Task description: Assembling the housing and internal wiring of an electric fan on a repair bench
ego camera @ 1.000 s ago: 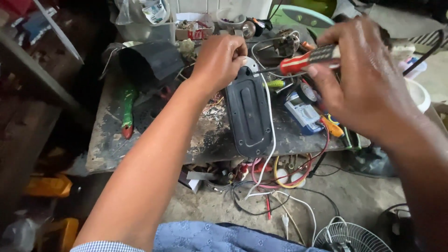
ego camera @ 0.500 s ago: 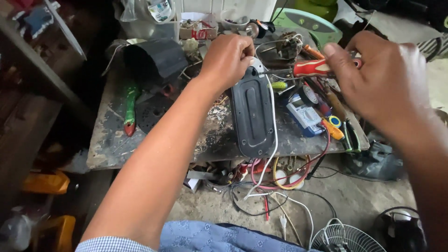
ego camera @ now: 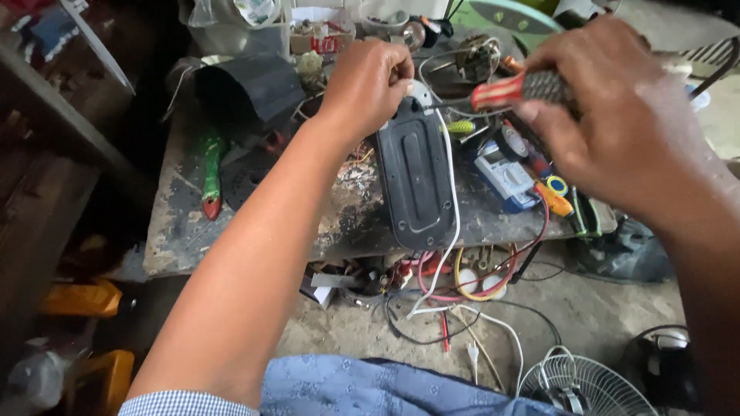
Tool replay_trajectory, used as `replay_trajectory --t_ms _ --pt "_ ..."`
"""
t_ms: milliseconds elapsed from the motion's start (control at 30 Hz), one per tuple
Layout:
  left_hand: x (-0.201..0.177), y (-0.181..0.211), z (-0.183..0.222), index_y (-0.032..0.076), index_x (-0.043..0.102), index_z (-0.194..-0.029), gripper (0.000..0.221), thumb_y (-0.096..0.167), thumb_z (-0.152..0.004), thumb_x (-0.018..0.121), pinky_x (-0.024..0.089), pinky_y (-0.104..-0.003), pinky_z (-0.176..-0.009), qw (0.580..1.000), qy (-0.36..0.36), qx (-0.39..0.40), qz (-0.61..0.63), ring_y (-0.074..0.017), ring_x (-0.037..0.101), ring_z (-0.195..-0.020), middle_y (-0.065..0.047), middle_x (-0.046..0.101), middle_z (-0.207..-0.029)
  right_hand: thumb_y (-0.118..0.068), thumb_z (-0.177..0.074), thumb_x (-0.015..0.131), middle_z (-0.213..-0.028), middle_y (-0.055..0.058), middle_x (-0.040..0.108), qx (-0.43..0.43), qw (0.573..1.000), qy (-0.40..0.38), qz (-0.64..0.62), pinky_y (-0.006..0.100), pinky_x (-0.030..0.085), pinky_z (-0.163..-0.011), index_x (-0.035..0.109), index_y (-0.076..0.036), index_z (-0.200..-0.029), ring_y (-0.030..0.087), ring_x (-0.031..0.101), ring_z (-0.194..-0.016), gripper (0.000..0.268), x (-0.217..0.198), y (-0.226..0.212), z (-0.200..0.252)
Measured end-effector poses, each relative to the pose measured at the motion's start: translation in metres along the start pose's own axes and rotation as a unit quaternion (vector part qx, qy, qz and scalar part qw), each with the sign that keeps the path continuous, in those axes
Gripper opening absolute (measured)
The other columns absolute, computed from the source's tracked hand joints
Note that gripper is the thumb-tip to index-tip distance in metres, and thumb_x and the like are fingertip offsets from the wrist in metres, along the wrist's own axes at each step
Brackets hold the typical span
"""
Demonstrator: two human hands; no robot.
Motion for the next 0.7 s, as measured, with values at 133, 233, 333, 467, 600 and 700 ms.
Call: replay_trajectory --t_ms 133,233,333,467,600,700 --pt "-0.003 0.007 -0.003 0.014 0.067 -0.074 0.023 0.006 -0.09 0.081 0.056 -0.04 -0.055 1.0 0.009 0.017 -0.017 -0.0197 0.066 -0.058 -0.004 0.069 -0.063 -0.059 -0.134 0.063 -0.06 0.011 0.05 0.163 0.976 0.014 0.141 0.049 0.034 -0.052 0.072 -0.007 -0.111 0.035 0.052 -0.055 0.058 0.003 0.042 0.005" --pt "-0.001 0.002 0.0 0.014 0.066 -0.073 0.023 0.005 -0.09 0.079 0.055 -0.034 -0.055 0.999 -0.018 -0.033 0.025 -0.0138 0.061 -0.056 -0.001 0.067 -0.062 -0.053 -0.124 0.048 -0.055 0.011 0.054 0.224 0.969 -0.102 0.014 0.044 0.037 -0.045 0.065 -0.004 -0.117 0.025 0.046 -0.042 0.053 0.004 0.029 -0.001" --pt "-0.002 0.001 0.001 0.015 0.067 -0.078 0.022 0.009 -0.091 0.083 0.053 -0.04 -0.055 1.0 -0.001 0.002 0.01 -0.0187 0.065 -0.061 -0.003 0.068 -0.067 -0.013 -0.101 0.066 -0.12 0.021 0.054 0.078 0.99 -0.084 -0.082 0.05 0.04 -0.084 0.053 -0.002 -0.13 0.037 0.053 -0.106 0.033 0.004 0.007 -0.007" --pt "-0.006 0.005 0.0 0.014 0.067 -0.076 0.021 0.008 -0.091 0.081 0.051 -0.04 -0.054 1.0 -0.006 0.013 -0.001 -0.0183 0.063 -0.061 -0.003 0.067 -0.066 -0.04 -0.133 0.062 -0.082 0.016 0.062 0.106 0.991 -0.005 0.08 0.049 0.043 -0.058 0.069 -0.001 -0.119 0.034 0.056 -0.063 0.042 0.004 0.037 -0.003" --pt "-0.007 0.005 0.001 0.014 0.07 -0.077 0.019 0.008 -0.091 0.081 0.053 -0.036 -0.056 0.999 -0.026 -0.027 0.017 -0.0151 0.062 -0.062 0.0 0.067 -0.068 -0.025 -0.103 0.063 -0.125 0.024 0.052 0.073 0.992 -0.079 -0.061 0.056 0.043 -0.074 0.052 0.001 -0.135 0.039 0.061 -0.093 0.043 -0.004 0.004 -0.007" --pt "-0.005 0.003 0.002 0.015 0.069 -0.077 0.021 0.009 -0.091 0.083 0.054 -0.039 -0.057 1.0 -0.007 0.013 0.016 -0.0178 0.065 -0.064 -0.002 0.068 -0.069 -0.015 -0.11 0.072 -0.115 0.022 0.062 -0.028 0.998 -0.005 0.059 0.039 0.052 -0.064 0.064 0.004 -0.131 0.029 0.061 -0.087 0.029 0.0 0.005 0.002"
Point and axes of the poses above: each hand's wrist, its own z-axis away from the middle knuckle, its own x-axis out of the palm, y = z × x, the point moved 10 cm from there along -z, towards the middle knuckle
